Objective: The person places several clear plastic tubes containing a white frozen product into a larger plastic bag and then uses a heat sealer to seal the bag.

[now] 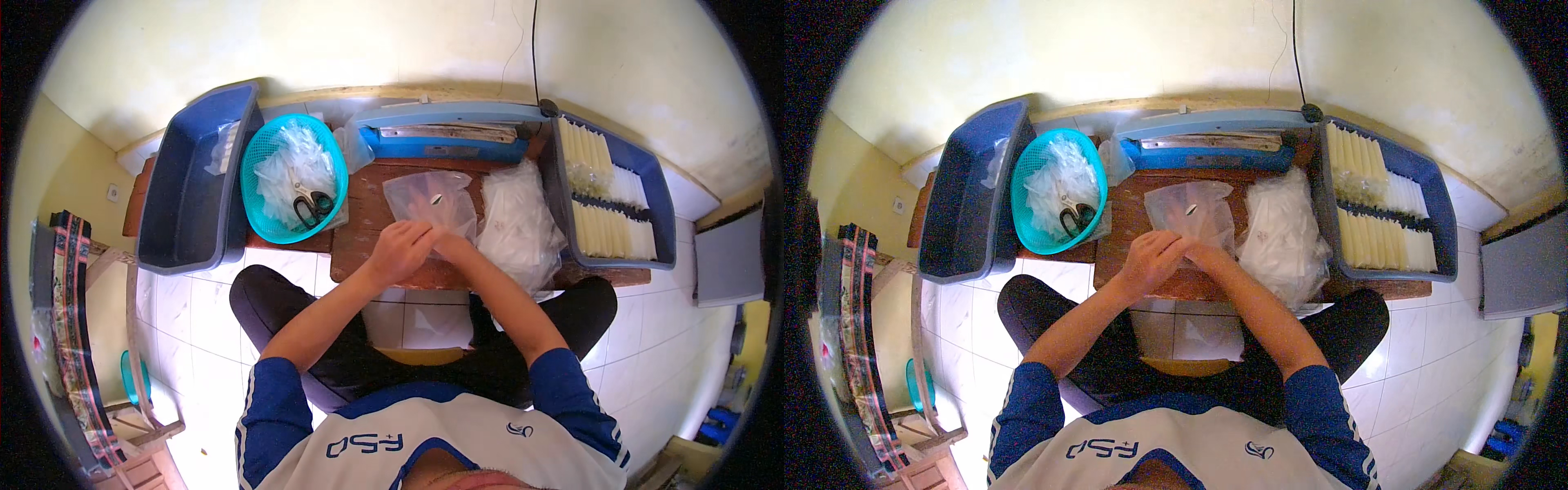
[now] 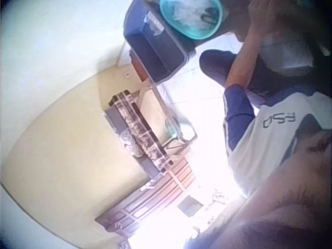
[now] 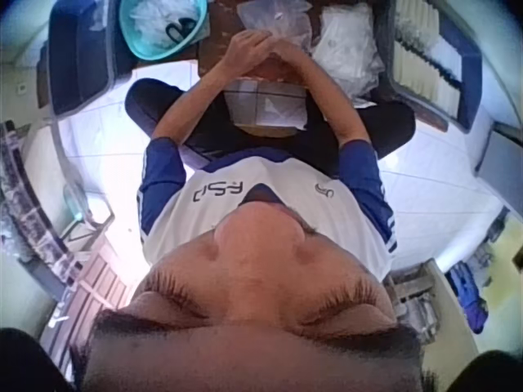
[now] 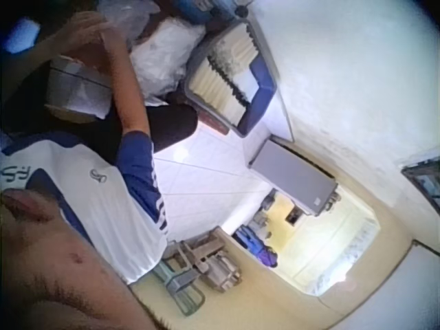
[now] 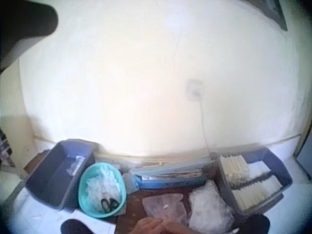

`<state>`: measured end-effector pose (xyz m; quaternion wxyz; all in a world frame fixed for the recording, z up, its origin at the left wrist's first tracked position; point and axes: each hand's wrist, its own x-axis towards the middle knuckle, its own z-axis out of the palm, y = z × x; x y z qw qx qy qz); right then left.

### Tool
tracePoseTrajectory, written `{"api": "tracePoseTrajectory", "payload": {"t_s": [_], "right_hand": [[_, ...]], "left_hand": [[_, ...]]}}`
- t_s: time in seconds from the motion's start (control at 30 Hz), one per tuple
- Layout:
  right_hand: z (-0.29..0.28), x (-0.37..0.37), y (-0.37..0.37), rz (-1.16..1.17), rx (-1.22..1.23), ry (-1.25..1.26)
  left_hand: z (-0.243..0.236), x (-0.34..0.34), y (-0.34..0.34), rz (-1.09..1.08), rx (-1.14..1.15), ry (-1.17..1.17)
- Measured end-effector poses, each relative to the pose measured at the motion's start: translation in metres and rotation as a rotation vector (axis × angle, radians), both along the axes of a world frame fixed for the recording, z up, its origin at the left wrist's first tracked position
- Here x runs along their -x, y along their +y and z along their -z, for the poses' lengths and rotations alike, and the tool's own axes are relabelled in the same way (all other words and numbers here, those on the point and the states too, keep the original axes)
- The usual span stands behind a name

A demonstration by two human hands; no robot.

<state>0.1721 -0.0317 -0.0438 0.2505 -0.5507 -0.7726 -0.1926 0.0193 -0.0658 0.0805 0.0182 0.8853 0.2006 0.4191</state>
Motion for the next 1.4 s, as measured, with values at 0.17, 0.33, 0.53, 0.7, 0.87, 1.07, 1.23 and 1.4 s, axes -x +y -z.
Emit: {"api": "tracePoseTrajectory", "payload": {"t_s": [0.17,0.33,0.53,0.7,0.87,1.07,1.23,1.4], "right_hand": [[-0.04,0.002,-0.009,-0.068,0.544,0.395],[-0.058,-0.003,-0.014,0.07,0.433,0.215],[-0.046,-0.02,-0.01,0.185,0.235,0.056],[-0.042,-0.002,-0.002,0.135,0.672,0.64],[0.012,-0.028,0.012,0.1,0.522,0.536],[-0.039,-0.021,0.006,0.112,0.567,0.171],[-0.064,-0.013,-0.009,0.192,0.491,0.351],[-0.048,-0.014,-0.013,0.333,0.574,0.346]], "left_hand": [[-0.001,-0.001,-0.005,-0.154,0.154,0.051],[0.021,0.004,-0.003,-0.177,0.228,0.151],[0.008,-0.005,-0.008,-0.131,0.262,0.185],[0.007,-0.001,-0.014,-0.217,0.318,0.291],[0.029,-0.015,-0.005,-0.205,0.335,0.28],[0.026,-0.002,-0.003,-0.174,0.311,0.235],[0.026,-0.003,-0.005,-0.082,0.275,0.176],[0.016,-0.007,-0.013,0.014,0.263,0.094]]}}
